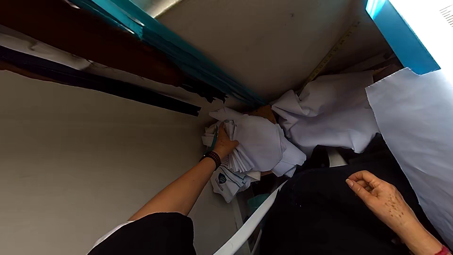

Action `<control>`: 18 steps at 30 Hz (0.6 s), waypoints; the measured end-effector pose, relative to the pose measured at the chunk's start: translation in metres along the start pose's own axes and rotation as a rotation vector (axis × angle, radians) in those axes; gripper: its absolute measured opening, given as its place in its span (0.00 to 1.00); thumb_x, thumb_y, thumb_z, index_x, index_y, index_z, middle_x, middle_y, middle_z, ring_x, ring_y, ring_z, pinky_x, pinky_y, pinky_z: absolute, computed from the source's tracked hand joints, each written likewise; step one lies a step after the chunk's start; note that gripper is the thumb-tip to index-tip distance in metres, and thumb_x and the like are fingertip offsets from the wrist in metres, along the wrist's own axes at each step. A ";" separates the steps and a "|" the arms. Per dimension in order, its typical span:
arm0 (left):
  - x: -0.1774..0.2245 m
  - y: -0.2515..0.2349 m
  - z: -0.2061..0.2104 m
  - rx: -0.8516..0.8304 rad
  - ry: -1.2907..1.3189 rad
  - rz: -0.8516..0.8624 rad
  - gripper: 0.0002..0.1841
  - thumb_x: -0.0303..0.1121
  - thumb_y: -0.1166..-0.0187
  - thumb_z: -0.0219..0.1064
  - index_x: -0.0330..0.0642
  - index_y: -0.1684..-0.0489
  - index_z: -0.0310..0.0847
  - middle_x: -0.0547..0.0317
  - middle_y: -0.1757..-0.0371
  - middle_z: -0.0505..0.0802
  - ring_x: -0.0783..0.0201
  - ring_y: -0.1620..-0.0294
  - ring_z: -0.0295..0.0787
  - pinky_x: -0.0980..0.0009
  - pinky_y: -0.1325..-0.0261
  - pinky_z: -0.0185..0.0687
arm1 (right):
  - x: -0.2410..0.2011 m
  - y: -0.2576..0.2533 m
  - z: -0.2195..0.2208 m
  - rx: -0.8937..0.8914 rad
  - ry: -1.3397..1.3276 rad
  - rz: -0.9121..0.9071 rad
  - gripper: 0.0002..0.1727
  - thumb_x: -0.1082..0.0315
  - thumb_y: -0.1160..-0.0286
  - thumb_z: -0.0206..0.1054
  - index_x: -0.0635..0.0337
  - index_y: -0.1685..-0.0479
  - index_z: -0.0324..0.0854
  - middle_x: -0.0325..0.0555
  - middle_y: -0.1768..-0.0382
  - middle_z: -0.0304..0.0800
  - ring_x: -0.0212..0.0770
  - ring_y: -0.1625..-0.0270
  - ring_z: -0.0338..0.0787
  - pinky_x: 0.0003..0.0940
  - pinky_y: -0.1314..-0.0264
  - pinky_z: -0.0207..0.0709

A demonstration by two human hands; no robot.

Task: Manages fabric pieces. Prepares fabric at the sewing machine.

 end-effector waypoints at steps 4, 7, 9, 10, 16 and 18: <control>-0.041 -0.006 -0.013 -0.104 0.230 -0.041 0.48 0.21 0.35 0.81 0.36 0.11 0.54 0.35 0.24 0.80 0.45 0.31 0.83 0.50 0.33 0.82 | -0.006 0.001 0.003 0.009 0.010 -0.029 0.15 0.55 0.25 0.64 0.56 0.57 0.89 0.37 0.76 0.89 0.31 0.75 0.86 0.31 0.70 0.79; -0.061 -0.009 -0.005 -0.102 0.215 -0.082 0.35 0.26 0.29 0.79 0.30 0.21 0.67 0.34 0.36 0.86 0.47 0.40 0.88 0.52 0.36 0.84 | -0.005 0.003 0.004 0.013 0.023 -0.026 0.15 0.56 0.25 0.64 0.56 0.56 0.89 0.37 0.75 0.89 0.31 0.74 0.86 0.31 0.69 0.79; -0.064 -0.007 0.004 -0.103 0.242 -0.091 0.29 0.27 0.24 0.75 0.28 0.25 0.69 0.34 0.36 0.86 0.48 0.40 0.88 0.52 0.35 0.84 | -0.004 0.006 0.004 0.022 0.026 -0.021 0.15 0.56 0.26 0.64 0.57 0.56 0.89 0.37 0.75 0.89 0.31 0.74 0.86 0.31 0.69 0.79; -0.066 -0.008 0.007 -0.085 0.258 -0.097 0.27 0.27 0.24 0.75 0.27 0.28 0.71 0.35 0.39 0.86 0.48 0.42 0.88 0.53 0.38 0.85 | -0.003 0.007 0.004 0.024 0.024 -0.018 0.15 0.56 0.26 0.64 0.57 0.56 0.89 0.37 0.75 0.89 0.31 0.74 0.85 0.31 0.69 0.78; -0.037 -0.016 0.000 -0.153 -0.081 -0.069 0.20 0.35 0.27 0.79 0.26 0.50 0.82 0.39 0.58 0.90 0.52 0.59 0.86 0.54 0.48 0.83 | -0.008 0.016 0.009 0.021 0.039 -0.019 0.14 0.57 0.25 0.64 0.57 0.56 0.89 0.37 0.76 0.88 0.32 0.74 0.84 0.33 0.68 0.78; -0.031 -0.025 -0.007 -0.236 -0.232 -0.044 0.23 0.40 0.28 0.80 0.27 0.50 0.84 0.38 0.56 0.90 0.49 0.56 0.86 0.49 0.43 0.80 | -0.009 0.019 0.005 0.039 0.050 -0.030 0.14 0.58 0.25 0.64 0.57 0.56 0.89 0.38 0.76 0.88 0.33 0.74 0.84 0.34 0.68 0.77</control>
Point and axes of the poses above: each hand's wrist, its own y-axis away from the middle knuckle, its own z-axis out of the palm, x = y × z, the point moved 8 cm from there along -y, towards the middle knuckle
